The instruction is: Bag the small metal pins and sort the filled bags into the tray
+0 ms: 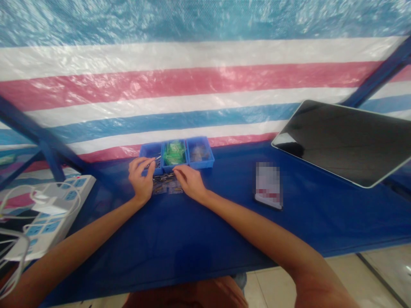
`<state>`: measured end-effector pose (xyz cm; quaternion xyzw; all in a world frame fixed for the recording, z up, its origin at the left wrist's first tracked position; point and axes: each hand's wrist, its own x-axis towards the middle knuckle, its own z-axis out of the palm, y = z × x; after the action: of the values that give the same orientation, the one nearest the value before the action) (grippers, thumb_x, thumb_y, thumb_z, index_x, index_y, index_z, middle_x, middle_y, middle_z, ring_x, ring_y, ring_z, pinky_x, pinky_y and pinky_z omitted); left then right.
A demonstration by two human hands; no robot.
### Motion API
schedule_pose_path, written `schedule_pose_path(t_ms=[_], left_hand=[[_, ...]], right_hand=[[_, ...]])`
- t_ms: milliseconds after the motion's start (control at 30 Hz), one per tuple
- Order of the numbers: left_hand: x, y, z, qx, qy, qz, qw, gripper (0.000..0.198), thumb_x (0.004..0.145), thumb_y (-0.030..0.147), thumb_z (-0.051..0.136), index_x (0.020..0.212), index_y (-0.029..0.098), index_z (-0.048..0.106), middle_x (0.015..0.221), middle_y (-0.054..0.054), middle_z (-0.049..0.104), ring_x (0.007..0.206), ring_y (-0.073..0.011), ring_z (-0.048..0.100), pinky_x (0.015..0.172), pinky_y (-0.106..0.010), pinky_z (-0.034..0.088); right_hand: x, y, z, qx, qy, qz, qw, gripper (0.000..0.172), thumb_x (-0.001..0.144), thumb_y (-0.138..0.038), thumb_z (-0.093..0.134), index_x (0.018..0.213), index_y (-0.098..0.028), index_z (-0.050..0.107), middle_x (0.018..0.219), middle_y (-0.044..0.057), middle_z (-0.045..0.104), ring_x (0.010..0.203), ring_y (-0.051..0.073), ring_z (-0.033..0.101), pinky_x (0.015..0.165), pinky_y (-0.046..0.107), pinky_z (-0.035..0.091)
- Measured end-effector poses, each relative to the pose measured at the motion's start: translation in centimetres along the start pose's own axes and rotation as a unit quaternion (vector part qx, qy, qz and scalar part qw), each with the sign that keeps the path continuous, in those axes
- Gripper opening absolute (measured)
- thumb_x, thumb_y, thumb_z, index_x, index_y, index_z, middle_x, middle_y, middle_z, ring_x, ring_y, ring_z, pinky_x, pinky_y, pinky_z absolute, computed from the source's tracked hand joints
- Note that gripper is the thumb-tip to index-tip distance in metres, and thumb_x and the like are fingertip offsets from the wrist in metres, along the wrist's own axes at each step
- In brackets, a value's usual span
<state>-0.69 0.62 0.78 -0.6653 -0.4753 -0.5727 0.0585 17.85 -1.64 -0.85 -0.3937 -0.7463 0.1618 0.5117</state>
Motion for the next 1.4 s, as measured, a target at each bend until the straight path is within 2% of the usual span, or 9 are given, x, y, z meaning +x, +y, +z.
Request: schedule_pose_path(t_ms=[233, 433, 600, 733, 900, 1033, 1167, 1300, 1400], left_hand=[[0.0, -0.4, 0.3, 0.008, -0.013, -0.020, 1.000, 0.018, 0.086, 0.031, 0.057, 0.097, 0.023, 0.069, 0.097, -0.004, 0.063, 0.097, -0.0196, 0.054, 0.093, -0.038, 0.039], [-0.2, 0.1, 0.3, 0.023, -0.065, -0.016, 0.997, 0.043, 0.086, 0.031, 0.055, 0.128, 0.025, 0.050, 0.127, -0.009, 0.050, 0.122, -0.0242, 0.044, 0.106, -0.044, 0.030], [-0.4, 1.0, 0.0, -0.012, -0.090, 0.034, 0.995, 0.031, 0.088, 0.026, 0.050, 0.119, 0.023, 0.057, 0.129, -0.008, 0.049, 0.125, -0.0234, 0.042, 0.110, -0.044, 0.027], [-0.4, 1.2, 0.0, -0.026, -0.121, 0.049, 0.991, 0.027, 0.088, 0.024, 0.049, 0.113, 0.022, 0.059, 0.127, -0.008, 0.049, 0.123, -0.0229, 0.044, 0.108, -0.044, 0.030], [-0.5, 1.0, 0.1, -0.042, -0.145, 0.050, 0.987, 0.020, 0.088, 0.023, 0.050, 0.104, 0.021, 0.062, 0.122, -0.008, 0.052, 0.119, -0.0218, 0.047, 0.104, -0.041, 0.035], [-0.6, 0.9, 0.2, -0.056, -0.167, 0.065, 0.982, 0.016, 0.088, 0.020, 0.050, 0.095, 0.020, 0.065, 0.111, -0.006, 0.059, 0.110, -0.0197, 0.053, 0.099, -0.039, 0.038], [-0.7, 0.9, 0.1, -0.065, -0.157, 0.078, 0.982, 0.015, 0.087, 0.017, 0.051, 0.085, 0.019, 0.066, 0.099, -0.004, 0.062, 0.099, -0.0179, 0.057, 0.093, -0.037, 0.040], [-0.8, 0.8, 0.0, -0.083, -0.137, 0.087, 0.983, 0.016, 0.086, 0.015, 0.052, 0.080, 0.018, 0.066, 0.089, -0.003, 0.063, 0.089, -0.0158, 0.059, 0.087, -0.035, 0.042], [-0.9, 0.7, -0.1, -0.095, -0.133, 0.087, 0.983, 0.016, 0.086, 0.015, 0.052, 0.077, 0.018, 0.065, 0.086, -0.003, 0.063, 0.085, -0.0153, 0.059, 0.085, -0.034, 0.044]], right_hand=[[0.0, 0.2, 0.1, -0.003, -0.009, -0.013, 1.000, 0.024, 0.094, -0.029, 0.041, 0.094, -0.019, 0.063, 0.089, 0.006, 0.067, 0.081, 0.017, 0.061, 0.075, 0.029, 0.047], [0.0, 0.2, 0.2, -0.012, -0.015, -0.012, 1.000, 0.023, 0.094, -0.028, 0.042, 0.093, -0.019, 0.063, 0.085, 0.005, 0.066, 0.077, 0.017, 0.060, 0.073, 0.028, 0.047], [-0.1, 0.1, 0.2, -0.058, -0.037, -0.025, 0.997, 0.020, 0.092, -0.025, 0.043, 0.093, -0.020, 0.063, 0.082, 0.005, 0.062, 0.075, 0.017, 0.058, 0.070, 0.028, 0.046], [-0.3, -0.1, 0.3, -0.121, -0.046, -0.048, 0.990, 0.017, 0.087, -0.022, 0.050, 0.096, -0.019, 0.063, 0.092, 0.008, 0.061, 0.088, 0.021, 0.055, 0.078, 0.033, 0.044], [-0.4, -0.4, 0.5, -0.232, -0.098, -0.052, 0.966, 0.023, 0.080, -0.021, 0.057, 0.101, -0.016, 0.064, 0.102, 0.012, 0.059, 0.094, 0.027, 0.049, 0.079, 0.041, 0.039], [-0.4, -0.2, 0.8, -0.277, -0.128, -0.051, 0.951, 0.020, 0.080, -0.022, 0.057, 0.097, -0.014, 0.065, 0.097, 0.013, 0.061, 0.093, 0.027, 0.048, 0.077, 0.041, 0.035], [-0.4, 0.0, 0.9, -0.294, -0.151, -0.050, 0.942, 0.016, 0.083, -0.021, 0.054, 0.091, -0.015, 0.067, 0.093, 0.012, 0.063, 0.090, 0.026, 0.047, 0.076, 0.040, 0.033], [-0.4, -0.3, 0.7, -0.282, -0.148, -0.063, 0.946, 0.019, 0.087, -0.021, 0.049, 0.095, -0.014, 0.065, 0.097, 0.011, 0.062, 0.090, 0.024, 0.047, 0.077, 0.039, 0.031], [-0.4, -1.0, 0.1, -0.257, -0.166, -0.110, 0.946, 0.024, 0.088, -0.029, 0.050, 0.099, -0.013, 0.063, 0.101, 0.012, 0.061, 0.090, 0.024, 0.046, 0.077, 0.039, 0.030]])
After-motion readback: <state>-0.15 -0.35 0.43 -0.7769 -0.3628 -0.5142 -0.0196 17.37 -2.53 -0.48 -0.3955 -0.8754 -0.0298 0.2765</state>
